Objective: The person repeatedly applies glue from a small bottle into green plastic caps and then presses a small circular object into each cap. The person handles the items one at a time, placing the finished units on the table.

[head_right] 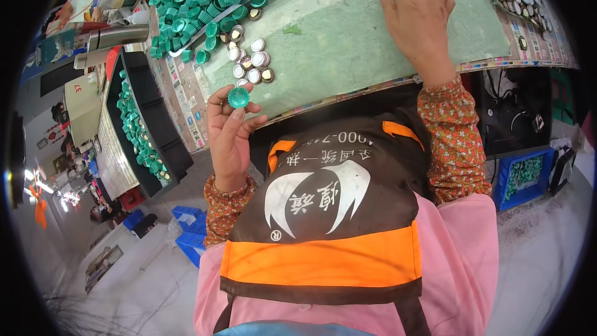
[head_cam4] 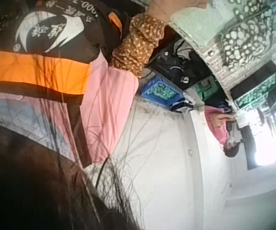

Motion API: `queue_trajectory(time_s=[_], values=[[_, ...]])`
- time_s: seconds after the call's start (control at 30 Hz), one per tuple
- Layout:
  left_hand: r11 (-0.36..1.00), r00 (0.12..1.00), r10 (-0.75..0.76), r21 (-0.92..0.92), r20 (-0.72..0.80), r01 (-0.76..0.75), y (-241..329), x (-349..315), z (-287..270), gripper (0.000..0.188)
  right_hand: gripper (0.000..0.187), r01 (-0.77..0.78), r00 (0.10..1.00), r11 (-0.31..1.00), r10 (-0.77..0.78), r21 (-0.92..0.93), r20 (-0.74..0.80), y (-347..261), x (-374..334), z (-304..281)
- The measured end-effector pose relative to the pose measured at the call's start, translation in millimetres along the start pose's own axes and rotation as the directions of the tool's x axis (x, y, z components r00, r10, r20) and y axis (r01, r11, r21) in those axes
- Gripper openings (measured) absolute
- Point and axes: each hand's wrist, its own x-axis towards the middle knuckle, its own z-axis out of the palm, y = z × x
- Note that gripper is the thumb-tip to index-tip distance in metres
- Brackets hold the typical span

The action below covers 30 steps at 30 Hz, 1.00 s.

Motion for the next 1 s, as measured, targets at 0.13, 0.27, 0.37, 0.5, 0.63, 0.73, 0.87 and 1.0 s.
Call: queue_trajectory(time_s=[0.13, 0.27, 0.37, 0.5, 0.63, 0.73, 0.87, 1.0], values=[[1.0, 0.999, 0.013, 0.002, -0.035, -0.013, 0.5, 2.6, -2.7, 0.041, 0.024, 0.128, 0.982, 0.895, -0.175, 0.427, 0.071, -46.1, 2.1, 1.7], [0.999, 0.999, 0.014, -0.04, -0.033, -0.015, 3.9, 4.3, 1.0, 0.04, 0.023, 0.232, 0.886, 0.74, -0.429, 0.631, 0.177, -108.6, 3.9, 13.5], [0.999, 0.999, 0.028, -0.036, -0.026, -0.028, 7.7, 0.7, 2.2, 0.041, 0.024, 0.287, 0.857, 0.712, -0.49, 0.641, 0.159, -133.3, 4.3, 34.2], [1.0, 0.999, 0.021, -0.017, -0.041, -0.022, 3.3, -2.7, -4.5, 0.042, 0.02, 0.339, 0.829, 0.705, -0.537, 0.622, 0.156, -138.3, 10.4, 55.3], [0.999, 0.999, -0.013, -0.049, -0.04, 0.011, -3.2, -5.0, -12.0, 0.044, 0.013, 0.289, 0.838, 0.647, -0.528, 0.705, 0.141, -125.5, 12.7, 50.3], [0.992, 0.998, -0.055, -0.111, -0.011, 0.053, -5.6, -6.8, -13.6, 0.045, 0.01, 0.088, 0.853, 0.605, -0.457, 0.791, 0.254, -106.8, 8.1, 27.3], [0.981, 0.994, -0.098, -0.162, 0.055, 0.106, -4.9, -4.7, -7.7, 0.047, 0.01, -0.297, 0.719, 0.641, -0.337, 0.707, 0.608, -84.2, 0.9, -7.5], [0.973, 0.986, -0.138, -0.172, 0.091, 0.152, -3.7, -1.3, 3.8, 0.051, 0.012, -0.113, 0.817, 0.752, -0.301, 0.649, 0.491, -71.5, -15.8, -11.9]])
